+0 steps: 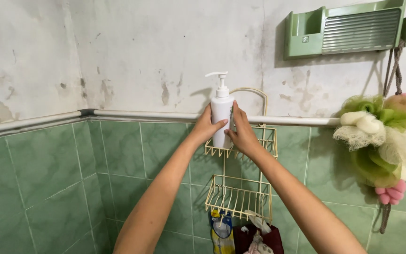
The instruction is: Organizing various toiletry items by taking them out of a bag and placing them on a bathroom shelf.
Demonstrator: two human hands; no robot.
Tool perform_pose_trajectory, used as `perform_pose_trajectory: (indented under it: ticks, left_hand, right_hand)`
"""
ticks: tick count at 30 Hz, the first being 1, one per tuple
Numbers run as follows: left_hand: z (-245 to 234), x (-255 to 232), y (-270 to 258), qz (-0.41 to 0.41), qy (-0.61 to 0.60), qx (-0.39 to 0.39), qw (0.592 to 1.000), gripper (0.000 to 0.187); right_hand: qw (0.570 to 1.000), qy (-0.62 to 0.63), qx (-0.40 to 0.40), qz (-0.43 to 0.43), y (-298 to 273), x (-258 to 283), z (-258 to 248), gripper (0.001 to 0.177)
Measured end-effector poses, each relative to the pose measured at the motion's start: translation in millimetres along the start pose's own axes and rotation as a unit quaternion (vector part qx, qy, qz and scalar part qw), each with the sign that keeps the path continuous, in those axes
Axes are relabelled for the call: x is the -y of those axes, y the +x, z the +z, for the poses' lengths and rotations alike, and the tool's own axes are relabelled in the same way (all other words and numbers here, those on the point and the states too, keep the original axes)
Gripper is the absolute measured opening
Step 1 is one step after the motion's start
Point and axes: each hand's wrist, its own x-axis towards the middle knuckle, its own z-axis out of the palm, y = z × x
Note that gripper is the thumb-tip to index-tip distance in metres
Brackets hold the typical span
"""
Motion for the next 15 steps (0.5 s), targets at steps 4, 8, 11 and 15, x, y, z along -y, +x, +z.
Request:
perform_pose_trajectory:
  ticks: [4,8,11,15]
  left_hand:
    - [-2,5,-1,-0.023,-0.002,0.009,1.0,0.103]
    - [-3,-8,-8,-0.031,-0.003,0.021,0.999,0.108]
    - [3,-12,-15,-0.046,0.01,0.017,0.999,0.108]
    - [13,-2,-16,-0.056,0.043,0.0,0.998,0.11]
  right_hand:
    - [1.0,0.002,0.017,0.016,4,-18,9,0.097]
    - [0.999,0.003,0.04,0.029,4,-25,11,0.098]
    - [0.997,0.01,0.06,0.049,-1,-11,4,0.097]
    - [0.992,0.021,0.09,0.081,-6,-5,0,0.099]
